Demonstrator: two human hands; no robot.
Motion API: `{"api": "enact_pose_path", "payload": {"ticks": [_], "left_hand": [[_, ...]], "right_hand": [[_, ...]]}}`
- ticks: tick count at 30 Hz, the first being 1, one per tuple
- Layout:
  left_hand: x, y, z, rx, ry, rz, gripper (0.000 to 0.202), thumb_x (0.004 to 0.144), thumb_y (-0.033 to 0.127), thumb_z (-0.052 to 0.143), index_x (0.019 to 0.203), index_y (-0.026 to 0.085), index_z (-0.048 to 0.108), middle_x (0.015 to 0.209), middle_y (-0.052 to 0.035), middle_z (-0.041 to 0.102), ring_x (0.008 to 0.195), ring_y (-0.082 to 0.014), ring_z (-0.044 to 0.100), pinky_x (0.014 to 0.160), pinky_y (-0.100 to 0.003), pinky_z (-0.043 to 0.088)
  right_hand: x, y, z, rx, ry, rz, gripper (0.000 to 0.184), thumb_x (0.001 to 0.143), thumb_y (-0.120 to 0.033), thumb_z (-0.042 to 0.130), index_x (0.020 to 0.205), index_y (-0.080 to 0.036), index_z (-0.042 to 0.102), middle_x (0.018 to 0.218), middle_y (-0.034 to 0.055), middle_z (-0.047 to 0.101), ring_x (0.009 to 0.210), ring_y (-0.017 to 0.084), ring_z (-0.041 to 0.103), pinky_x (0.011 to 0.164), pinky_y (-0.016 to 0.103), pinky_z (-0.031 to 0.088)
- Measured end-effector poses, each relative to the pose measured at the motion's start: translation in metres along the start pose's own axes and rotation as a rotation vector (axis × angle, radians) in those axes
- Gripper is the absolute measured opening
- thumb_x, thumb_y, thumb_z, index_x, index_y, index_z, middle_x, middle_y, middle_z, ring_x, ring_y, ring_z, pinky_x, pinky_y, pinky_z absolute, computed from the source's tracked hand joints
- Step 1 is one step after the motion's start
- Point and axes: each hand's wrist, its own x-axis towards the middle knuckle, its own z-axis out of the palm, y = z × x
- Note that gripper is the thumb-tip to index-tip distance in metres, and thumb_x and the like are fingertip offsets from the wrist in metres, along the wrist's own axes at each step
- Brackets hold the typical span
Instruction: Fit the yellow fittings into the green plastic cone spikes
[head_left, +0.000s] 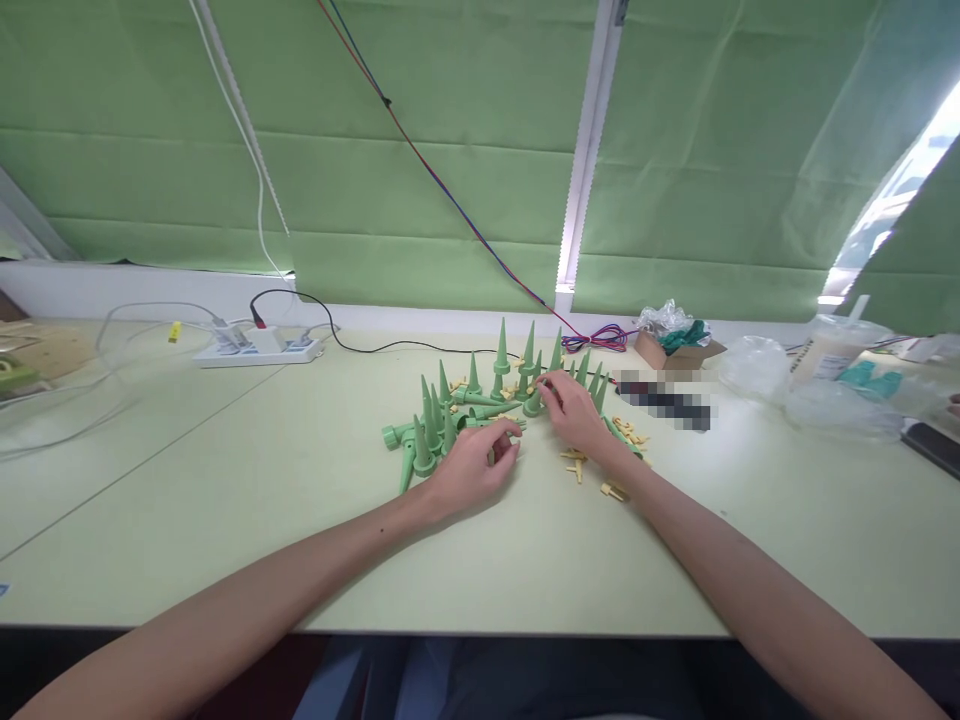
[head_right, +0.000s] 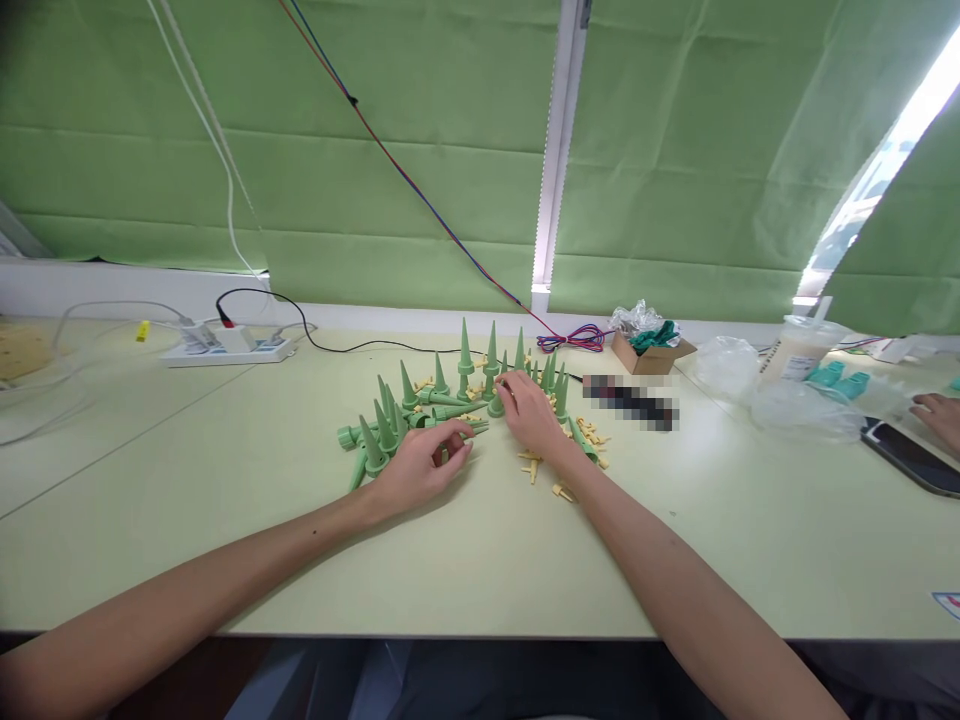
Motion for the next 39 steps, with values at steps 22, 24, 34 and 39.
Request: {"api": "enact_pose_path", "payload": {"ticks": [22,24,34,39], "left_hand": [[0.000,0.005,-0.002,0.035,-0.041,0.001,0.017,0.093,0.023,0.049,0.102,0.018,0.062,0.064,0.0037,0.058,0.054,-0.0113,0.050,0.057,-0.024,0.039],[0.000,0.006,-0.003,0.037,-0.044,0.003,0.017,0.093,0.023,0.048,0.101,0.018,0.062,0.063,0.0039,0.057,0.054,-0.0112,0.049,0.057,-0.024,0.039],[-0.001,0.007,-0.002,0.021,-0.081,0.016,0.016,0.092,0.022,0.049,0.093,0.018,0.064,0.058,0.0042,0.053,0.051,-0.0109,0.046,0.054,-0.024,0.037],[-0.004,0.007,-0.003,0.052,-0.168,0.063,0.018,0.093,0.023,0.047,0.092,0.018,0.065,0.054,0.0046,0.049,0.049,-0.0108,0.042,0.051,-0.024,0.032]], "right_hand": [[-0.003,-0.001,0.003,0.032,-0.023,0.265,0.035,0.095,-0.037,0.047,0.121,-0.013,0.055,0.089,0.0060,0.067,0.057,0.016,0.056,0.071,0.034,0.046],[-0.004,-0.001,0.003,0.034,-0.037,0.272,0.038,0.095,-0.036,0.047,0.125,-0.013,0.054,0.090,0.0055,0.066,0.057,0.015,0.055,0.072,0.034,0.046],[-0.006,-0.004,0.004,0.062,0.094,0.265,0.028,0.094,-0.032,0.046,0.116,-0.016,0.053,0.084,0.0046,0.063,0.058,0.017,0.056,0.065,0.032,0.045],[-0.008,-0.011,0.002,0.007,0.158,0.292,0.017,0.090,-0.023,0.044,0.104,-0.018,0.053,0.064,-0.0024,0.052,0.053,0.018,0.050,0.061,0.031,0.041]]}}
